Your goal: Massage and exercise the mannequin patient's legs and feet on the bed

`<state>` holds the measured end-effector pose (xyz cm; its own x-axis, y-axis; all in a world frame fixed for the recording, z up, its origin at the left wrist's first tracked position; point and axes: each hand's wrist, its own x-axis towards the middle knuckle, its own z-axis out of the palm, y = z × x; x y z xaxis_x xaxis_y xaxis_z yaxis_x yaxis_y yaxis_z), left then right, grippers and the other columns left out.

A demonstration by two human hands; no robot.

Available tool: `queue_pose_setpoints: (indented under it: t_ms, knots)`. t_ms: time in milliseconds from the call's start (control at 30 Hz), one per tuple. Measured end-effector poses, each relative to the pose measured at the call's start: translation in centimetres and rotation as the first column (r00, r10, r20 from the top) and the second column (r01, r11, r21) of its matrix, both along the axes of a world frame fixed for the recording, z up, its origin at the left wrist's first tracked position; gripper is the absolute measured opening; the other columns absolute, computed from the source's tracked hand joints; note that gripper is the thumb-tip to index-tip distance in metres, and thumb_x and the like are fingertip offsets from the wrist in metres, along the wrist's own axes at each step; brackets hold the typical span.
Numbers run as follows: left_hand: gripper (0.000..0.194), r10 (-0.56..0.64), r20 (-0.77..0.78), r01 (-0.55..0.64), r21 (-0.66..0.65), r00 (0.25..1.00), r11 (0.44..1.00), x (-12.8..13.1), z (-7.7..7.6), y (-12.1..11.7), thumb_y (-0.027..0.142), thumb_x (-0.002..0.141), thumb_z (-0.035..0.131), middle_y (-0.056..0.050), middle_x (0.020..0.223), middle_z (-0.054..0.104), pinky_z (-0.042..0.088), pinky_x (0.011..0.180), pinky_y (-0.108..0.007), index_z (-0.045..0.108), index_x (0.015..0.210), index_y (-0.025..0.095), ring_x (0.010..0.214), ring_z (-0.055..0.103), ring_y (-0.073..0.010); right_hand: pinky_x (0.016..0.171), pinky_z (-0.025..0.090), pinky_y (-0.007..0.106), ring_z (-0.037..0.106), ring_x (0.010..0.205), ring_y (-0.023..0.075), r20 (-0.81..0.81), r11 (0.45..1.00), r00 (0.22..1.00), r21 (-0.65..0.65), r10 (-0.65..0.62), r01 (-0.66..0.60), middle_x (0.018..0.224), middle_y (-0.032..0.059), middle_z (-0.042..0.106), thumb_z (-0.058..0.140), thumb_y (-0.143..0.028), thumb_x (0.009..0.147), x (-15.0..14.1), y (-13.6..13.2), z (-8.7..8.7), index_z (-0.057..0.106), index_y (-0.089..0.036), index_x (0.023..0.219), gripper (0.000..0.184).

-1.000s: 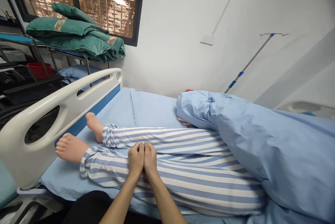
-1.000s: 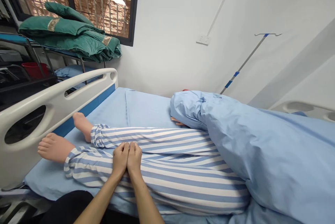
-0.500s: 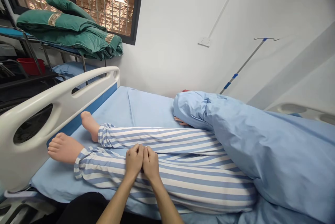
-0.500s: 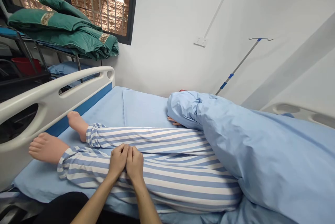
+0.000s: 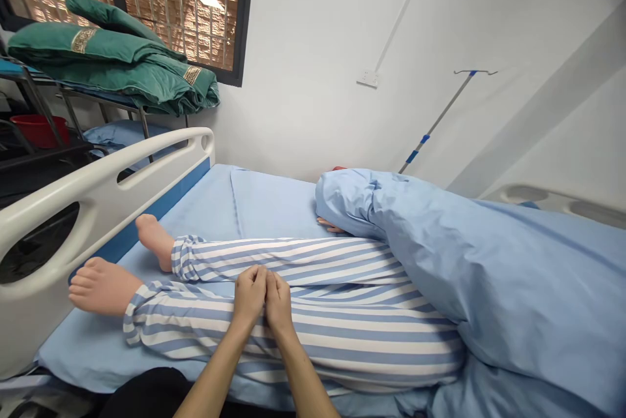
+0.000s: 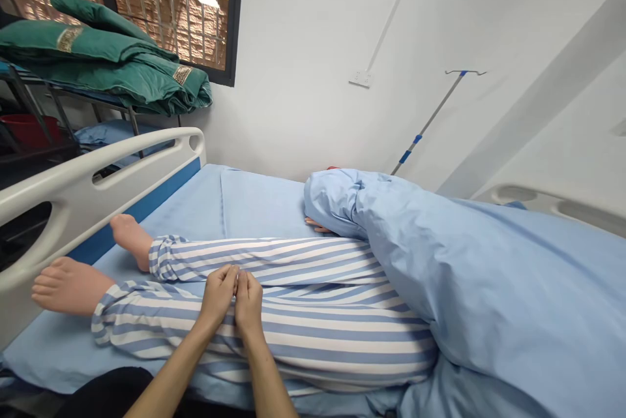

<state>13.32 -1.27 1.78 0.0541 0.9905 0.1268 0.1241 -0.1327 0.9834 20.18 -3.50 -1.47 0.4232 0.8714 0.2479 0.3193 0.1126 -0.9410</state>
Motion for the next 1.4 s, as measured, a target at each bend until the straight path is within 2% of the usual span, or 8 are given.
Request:
queue_pose_setpoints:
  t_ms: [167,300,467,600,700,833,1133,1400]
  knots:
    - [0.036,0.032,0.047,-0.032,-0.004,0.998,0.999,1.1,-0.3,-0.4,0.038,0.079,0.04,0.005,0.045,0.034,0.028,0.049,-0.022,0.031,0.049,0.02,0.047,0.033,-0.0088,0.08,0.048,0.037,0.055,0.094,0.018,-0.009,0.998,0.998,-0.024,-0.057,0.056,0.112,0.0064,0.054,0.048,-0.034,0.087,0.8,0.0,-0.6,0.053,-0.017,0.11,0.029]
    - [0.034,0.061,-0.217,-0.043,0.088,0.974,0.995,1.1,-2.1,-0.4,0.035,0.08,0.039,0.003,0.047,0.042,0.027,0.054,-0.024,0.035,0.051,0.019,0.05,0.037,-0.01,0.081,0.048,0.037,0.054,0.095,0.0175,-0.012,0.997,0.997,-0.041,-0.072,0.071,0.114,0.007,0.053,0.046,-0.034,0.088,0.9,0.0,-0.8,0.053,-0.019,0.11,0.028]
    - [0.034,0.055,-0.291,-0.031,0.087,0.955,0.996,0.9,-2.5,-0.4,0.034,0.083,0.035,0.003,0.048,0.044,0.025,0.055,-0.024,0.035,0.052,0.019,0.05,0.038,-0.01,0.081,0.048,0.038,0.055,0.096,0.019,-0.01,0.998,0.998,-0.038,-0.059,0.059,0.113,0.0063,0.053,0.048,-0.034,0.087,0.6,-0.1,-0.5,0.052,-0.017,0.111,0.03]
    - [0.034,0.054,-0.29,-0.034,0.075,0.955,0.997,0.7,-2.1,-0.5,0.032,0.083,0.034,0.002,0.049,0.045,0.025,0.055,-0.024,0.035,0.052,0.018,0.051,0.038,-0.0097,0.064,0.046,0.027,0.054,0.071,0.0121,0.002,0.999,1.0,-0.033,-0.014,0.014,0.085,0.0038,0.059,0.044,-0.035,0.088,0.6,-0.2,0.7,0.058,-0.015,0.086,0.025]
    - [0.034,0.034,-0.291,-0.012,0.076,0.956,0.997,0.6,-2.1,-0.5,0.033,0.082,0.034,0.003,0.049,0.044,0.024,0.055,-0.024,0.036,0.051,0.018,0.051,0.038,-0.0095,0.049,0.033,0.023,0.038,0.051,0.0096,0.04,0.999,0.999,-0.025,0.033,-0.032,0.054,-0.0031,0.043,0.038,-0.038,0.088,1.1,-0.6,2.9,0.045,-0.017,0.059,0.036]
    - [0.035,0.039,-0.291,-0.016,0.081,0.956,0.997,0.6,-2.2,-0.4,0.033,0.082,0.034,0.004,0.047,0.038,0.022,0.054,-0.024,0.033,0.05,0.018,0.051,0.036,-0.009,0.05,0.026,0.023,0.032,0.05,0.0091,0.107,0.998,0.993,0.006,0.054,-0.055,0.051,-0.0059,0.033,0.037,-0.038,0.087,1.9,-1.4,5.4,0.036,-0.019,0.058,0.035]
    - [0.035,0.032,-0.301,-0.008,0.08,0.953,0.997,0.7,-2.2,-0.6,0.034,0.081,0.036,0.004,0.046,0.038,0.023,0.054,-0.024,0.033,0.05,0.018,0.049,0.036,-0.0087,0.052,0.025,0.024,0.036,0.053,0.0108,0.135,0.997,0.991,-0.081,0.015,-0.004,0.053,-0.0038,0.04,0.033,-0.039,0.088,1.8,-1.5,-0.3,0.039,-0.019,0.059,0.036]
    - [0.036,-0.011,-0.264,0.016,0.017,0.964,1.0,1.5,-1.5,-0.5,0.034,0.08,0.038,0.005,0.046,0.035,0.023,0.053,-0.024,0.031,0.049,0.018,0.049,0.033,-0.0087,0.052,0.027,0.024,0.034,0.053,0.0106,-0.031,0.998,0.999,-0.064,0.012,-0.014,0.053,-0.0046,0.036,0.035,-0.043,0.087,2.2,-1.4,-0.3,0.037,-0.019,0.058,0.037]
